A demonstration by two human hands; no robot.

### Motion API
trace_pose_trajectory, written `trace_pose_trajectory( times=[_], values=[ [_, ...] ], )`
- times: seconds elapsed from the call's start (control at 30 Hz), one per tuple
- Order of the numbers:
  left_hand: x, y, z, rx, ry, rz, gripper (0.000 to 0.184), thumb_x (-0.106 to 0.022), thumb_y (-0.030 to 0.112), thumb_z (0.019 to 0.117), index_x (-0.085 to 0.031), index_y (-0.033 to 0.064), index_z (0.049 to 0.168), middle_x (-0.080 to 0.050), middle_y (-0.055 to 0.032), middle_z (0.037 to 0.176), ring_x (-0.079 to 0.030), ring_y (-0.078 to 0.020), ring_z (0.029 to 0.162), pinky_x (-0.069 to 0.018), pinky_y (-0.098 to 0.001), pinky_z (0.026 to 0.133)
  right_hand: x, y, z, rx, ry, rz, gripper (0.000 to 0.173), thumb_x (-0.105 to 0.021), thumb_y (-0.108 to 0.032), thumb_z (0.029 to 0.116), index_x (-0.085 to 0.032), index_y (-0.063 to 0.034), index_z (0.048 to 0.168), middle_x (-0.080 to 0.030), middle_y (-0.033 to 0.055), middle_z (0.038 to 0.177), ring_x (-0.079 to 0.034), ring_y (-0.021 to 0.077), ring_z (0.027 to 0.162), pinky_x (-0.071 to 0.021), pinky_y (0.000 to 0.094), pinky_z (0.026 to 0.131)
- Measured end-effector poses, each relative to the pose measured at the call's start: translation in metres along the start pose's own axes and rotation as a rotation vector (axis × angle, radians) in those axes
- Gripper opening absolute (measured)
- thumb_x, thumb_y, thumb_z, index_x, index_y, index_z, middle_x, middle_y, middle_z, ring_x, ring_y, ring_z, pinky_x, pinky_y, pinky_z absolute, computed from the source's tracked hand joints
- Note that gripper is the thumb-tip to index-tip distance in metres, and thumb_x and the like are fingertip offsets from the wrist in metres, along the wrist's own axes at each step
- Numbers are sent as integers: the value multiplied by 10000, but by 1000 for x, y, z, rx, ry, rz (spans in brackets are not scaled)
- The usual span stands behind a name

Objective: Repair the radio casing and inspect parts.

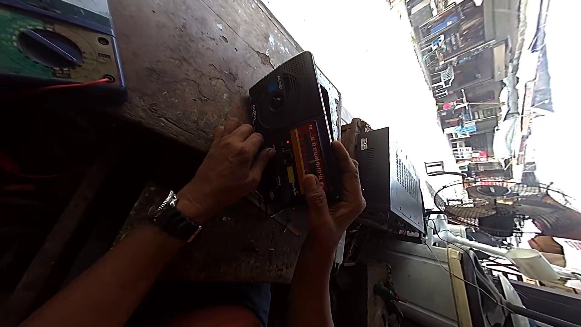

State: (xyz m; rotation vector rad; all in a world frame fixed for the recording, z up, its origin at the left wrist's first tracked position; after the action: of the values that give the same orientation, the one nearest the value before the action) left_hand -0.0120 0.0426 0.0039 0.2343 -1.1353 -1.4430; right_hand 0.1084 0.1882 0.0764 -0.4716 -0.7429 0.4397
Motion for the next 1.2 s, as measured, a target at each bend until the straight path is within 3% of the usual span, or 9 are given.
trace_pose_trajectory(
  times=[0.2, 0.33, 0.37, 0.53, 0.77, 0.9, 0.97, 1.07, 1.2],
  values=[
    [-3, 0, 0, 17, 3, -1, 530, -472, 436, 1077, -594, 91, 694, -536, -90, 811, -522, -316, 912, -396, -467, 820, 0, -1, -1, -1, -2, -3, 642, -744, -339, 915, -572, 33, 1408, -630, 112, 1297, -654, 147, 1112, -581, 283, 929],
    [7, 1, -2, -4, -35, -51, 368, -536, 397, 993, -664, 84, 1137, -591, -112, 1140, -517, -317, 1162, -400, -472, 996, 2, -2, 0, 10, -21, -36, 648, -736, -361, 926, -570, 32, 1413, -632, 116, 1295, -650, 147, 1119, -580, 287, 935],
    [9, 0, -2, -17, -46, -63, 342, -556, 344, 960, -664, 91, 1163, -588, -111, 1190, -502, -317, 1201, -396, -468, 1014, 2, -2, 0, 10, -19, -33, 651, -740, -363, 923, -571, 30, 1414, -633, 114, 1298, -652, 146, 1119, -581, 288, 934],
    [5, -2, -2, -37, -40, -52, 259, -562, 308, 988, -703, 96, 1037, -618, -78, 1065, -537, -300, 1113, -415, -466, 946, 1, 0, -1, 16, 4, -16, 644, -744, -368, 919, -583, 21, 1406, -635, 102, 1299, -649, 142, 1119, -577, 281, 931],
    [0, 1, 0, -23, -17, 22, 424, -472, 336, 1070, -626, 90, 761, -581, -84, 836, -550, -313, 934, -400, -469, 822, -4, -3, -3, 41, 19, -25, 640, -748, -348, 911, -585, 19, 1409, -636, 98, 1280, -632, 142, 1124, -561, 281, 940],
    [-4, -6, 2, -6, -13, 27, 515, -447, 427, 1088, -616, 91, 736, -559, -79, 814, -538, -296, 925, -396, -451, 824, -5, 3, -3, 67, 44, -5, 634, -730, -342, 922, -576, 42, 1403, -629, 110, 1250, -631, 152, 1094, -565, 282, 916],
    [-2, -6, 2, -4, -16, 12, 504, -472, 486, 1064, -651, 81, 824, -572, -89, 890, -539, -299, 972, -417, -451, 861, -5, 7, -2, 79, 40, 33, 651, -723, -348, 929, -562, 68, 1404, -618, 122, 1243, -621, 155, 1089, -560, 282, 919],
    [13, 1, -4, -73, -106, -15, 405, -605, 381, 975, -636, 40, 1191, -595, -143, 1198, -530, -322, 1190, -411, -475, 1028, -6, 10, -3, 92, 17, 66, 689, -703, -394, 935, -549, 80, 1410, -596, 142, 1265, -601, 170, 1118, -542, 299, 946],
    [12, 2, -1, -83, -93, 2, 304, -698, 210, 921, -672, 36, 1168, -621, -135, 1233, -525, -312, 1250, -393, -463, 1108, -10, 13, -6, 135, 33, 72, 756, -726, -410, 883, -516, 46, 1449, -567, 155, 1302, -568, 218, 1169, -521, 351, 975]
  ],
)
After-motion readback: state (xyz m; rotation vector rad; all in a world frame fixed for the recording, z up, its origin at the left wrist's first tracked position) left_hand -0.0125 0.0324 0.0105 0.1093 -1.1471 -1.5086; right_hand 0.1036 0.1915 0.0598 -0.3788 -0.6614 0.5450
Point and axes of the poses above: each hand's wrist, its own z-axis towards the middle knuckle, its own x-axis out of the back of the hand, y = z × x, the point moved 3 cm from there along z, towards the middle knuckle
